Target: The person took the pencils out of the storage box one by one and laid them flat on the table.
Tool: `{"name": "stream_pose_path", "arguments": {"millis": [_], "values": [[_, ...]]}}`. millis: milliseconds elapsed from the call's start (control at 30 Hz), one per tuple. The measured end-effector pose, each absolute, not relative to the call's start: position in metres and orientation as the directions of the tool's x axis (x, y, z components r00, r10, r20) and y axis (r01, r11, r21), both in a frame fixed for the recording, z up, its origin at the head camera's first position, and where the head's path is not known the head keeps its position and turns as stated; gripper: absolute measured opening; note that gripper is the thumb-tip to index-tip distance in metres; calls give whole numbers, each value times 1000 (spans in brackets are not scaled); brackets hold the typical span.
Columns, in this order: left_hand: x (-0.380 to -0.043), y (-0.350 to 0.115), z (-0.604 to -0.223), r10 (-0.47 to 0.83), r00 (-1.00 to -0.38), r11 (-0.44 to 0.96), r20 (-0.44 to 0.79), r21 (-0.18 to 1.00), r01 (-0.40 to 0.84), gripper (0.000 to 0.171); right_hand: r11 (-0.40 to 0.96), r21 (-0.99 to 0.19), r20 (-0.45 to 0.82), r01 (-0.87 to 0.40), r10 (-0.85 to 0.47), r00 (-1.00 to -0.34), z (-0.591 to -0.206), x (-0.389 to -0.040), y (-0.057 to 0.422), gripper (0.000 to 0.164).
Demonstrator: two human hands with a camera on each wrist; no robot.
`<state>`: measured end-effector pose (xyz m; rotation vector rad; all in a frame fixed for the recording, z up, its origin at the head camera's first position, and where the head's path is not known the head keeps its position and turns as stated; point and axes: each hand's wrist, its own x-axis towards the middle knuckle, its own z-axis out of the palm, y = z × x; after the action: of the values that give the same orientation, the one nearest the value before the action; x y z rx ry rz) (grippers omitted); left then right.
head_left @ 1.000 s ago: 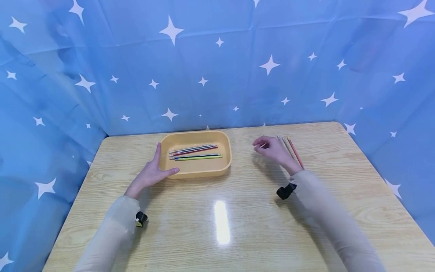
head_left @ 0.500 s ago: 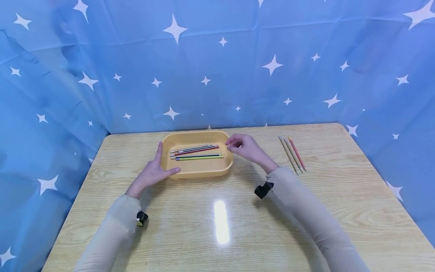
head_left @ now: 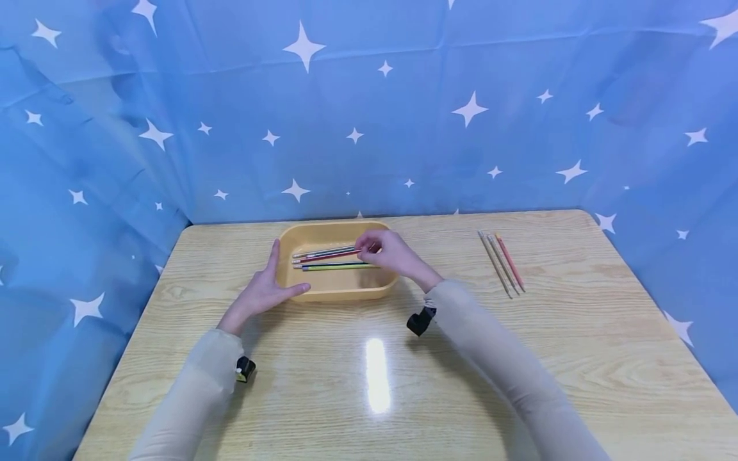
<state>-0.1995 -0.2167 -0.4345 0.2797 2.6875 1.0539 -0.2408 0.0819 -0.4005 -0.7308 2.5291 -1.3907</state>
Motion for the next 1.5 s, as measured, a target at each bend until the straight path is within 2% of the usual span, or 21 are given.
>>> {"name": "stream_pose_path", "arguments": {"millis": [200,433,800,1500], "values": [[-200,-215,-435,258,-955,720,-146,689,89,123,450,-827,84,-337,-493,-866,-407,-245,67,16],[-200,-216,-436,257,-955,712,-147,697,84,123,530,-772,40,-351,-511,-859,-414,-249,57,18],[-201,-217,-435,253,-956,718,-147,691,84,123,491,-787,-50,-374,-655,-754,-423,-254,41,30],[-201,-215,-435,237,-958,717,-161,695,60,124,619,-675,-99,-402,-616,-782,-435,-257,36,33]]}}
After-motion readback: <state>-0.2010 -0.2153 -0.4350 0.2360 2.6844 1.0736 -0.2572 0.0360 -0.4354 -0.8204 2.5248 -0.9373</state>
